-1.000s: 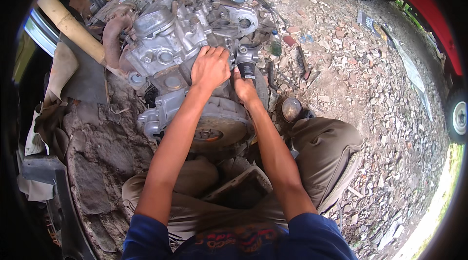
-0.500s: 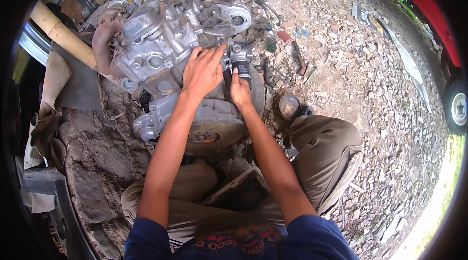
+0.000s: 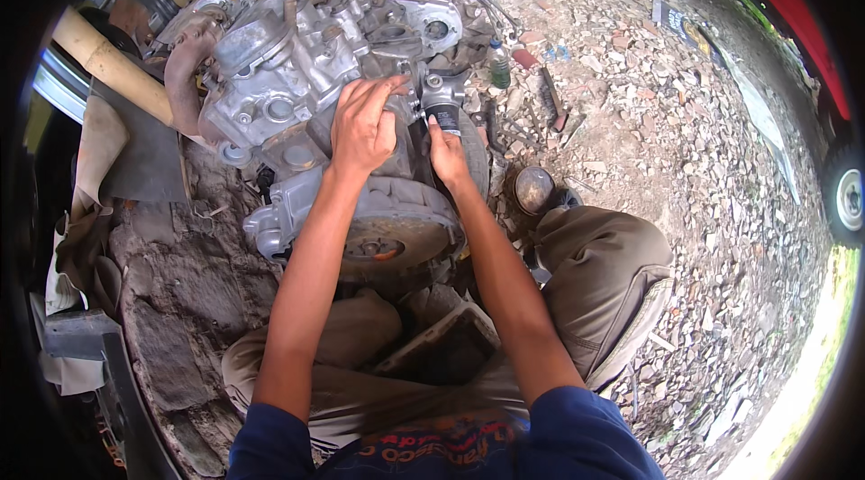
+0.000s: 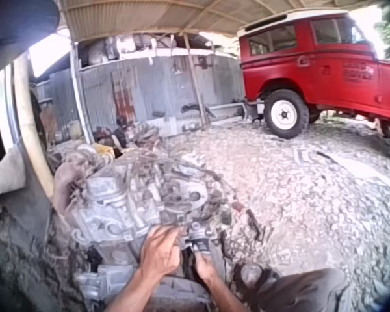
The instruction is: The person is sitting on the ground and using a wrench to tighten bolts on a car engine. The person holds the engine with one hand while turning the wrench with the other to secure the components.
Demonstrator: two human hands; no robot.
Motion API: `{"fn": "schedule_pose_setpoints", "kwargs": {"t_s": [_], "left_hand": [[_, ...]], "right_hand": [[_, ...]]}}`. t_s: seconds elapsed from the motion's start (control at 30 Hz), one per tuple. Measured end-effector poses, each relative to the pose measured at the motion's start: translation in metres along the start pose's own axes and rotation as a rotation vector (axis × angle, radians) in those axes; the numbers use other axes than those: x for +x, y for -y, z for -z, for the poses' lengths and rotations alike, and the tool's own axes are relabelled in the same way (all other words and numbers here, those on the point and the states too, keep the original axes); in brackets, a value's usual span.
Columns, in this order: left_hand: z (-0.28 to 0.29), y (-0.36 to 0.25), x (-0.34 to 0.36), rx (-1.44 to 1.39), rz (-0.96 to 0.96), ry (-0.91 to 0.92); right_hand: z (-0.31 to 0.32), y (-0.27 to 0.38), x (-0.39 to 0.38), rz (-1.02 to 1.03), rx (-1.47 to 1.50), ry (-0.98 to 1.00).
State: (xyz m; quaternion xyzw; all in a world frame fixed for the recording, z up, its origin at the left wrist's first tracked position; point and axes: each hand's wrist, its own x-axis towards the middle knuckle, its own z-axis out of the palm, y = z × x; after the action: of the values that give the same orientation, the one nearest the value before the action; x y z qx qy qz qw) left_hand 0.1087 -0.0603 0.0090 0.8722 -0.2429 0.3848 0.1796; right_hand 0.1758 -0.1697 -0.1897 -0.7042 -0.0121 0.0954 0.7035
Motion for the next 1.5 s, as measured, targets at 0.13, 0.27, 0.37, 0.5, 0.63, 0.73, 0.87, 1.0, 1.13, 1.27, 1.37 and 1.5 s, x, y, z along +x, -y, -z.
{"fn": "schedule_pose_setpoints", "kwargs": {"t_s": [0.13,0.27,0.37,0.5,0.63,0.73,0.87,1.0,1.13,1.27,1.37,1.5], "left_hand": [[0.002,0.004,-0.003,-0.035,-0.019,-0.064],[0.003,0.001,-0.004,-0.061,0.01,-0.089],[0.003,0.001,-0.001,-0.031,-0.016,-0.107],[0.005,0.001,-0.004,-0.061,0.03,-0.011],[0.003,0.004,-0.002,-0.026,0.017,-0.003],[0.001,0.006,-0.004,-0.013,0.023,-0.023],[0.001,0.003,-0.002,0.025,0.04,-0.035],[0.006,0.006,-0.006,-0.168,0.106,0.002],[0.011,0.007,-0.009,-0.36,0.133,-0.032],[0.008,0.005,-0.012,-0.372,0.16,-0.032],[0.008,0.007,-0.011,-0.347,0.149,-0.033],[0.01,0.004,-0.011,-0.376,0.183,-0.057]], "right_hand": [[-0.002,0.019,-0.013,0.0,0.156,0.129],[0.004,0.025,-0.017,-0.032,0.151,0.239],[0.0,0.019,-0.018,0.132,-0.045,0.105],[-0.004,0.013,-0.015,0.128,-0.243,-0.004],[-0.01,0.025,-0.016,0.147,-0.256,-0.089],[-0.013,0.041,-0.029,0.06,-0.316,-0.116],[-0.001,0.062,-0.045,-0.094,-0.348,-0.036],[0.001,0.066,-0.05,-0.143,-0.283,-0.005],[-0.006,0.065,-0.054,-0.053,-0.304,-0.146],[-0.005,0.054,-0.047,-0.016,-0.242,-0.176],[-0.006,0.038,-0.036,0.024,-0.278,-0.189],[-0.008,0.029,-0.022,-0.057,-0.129,-0.183]]}}
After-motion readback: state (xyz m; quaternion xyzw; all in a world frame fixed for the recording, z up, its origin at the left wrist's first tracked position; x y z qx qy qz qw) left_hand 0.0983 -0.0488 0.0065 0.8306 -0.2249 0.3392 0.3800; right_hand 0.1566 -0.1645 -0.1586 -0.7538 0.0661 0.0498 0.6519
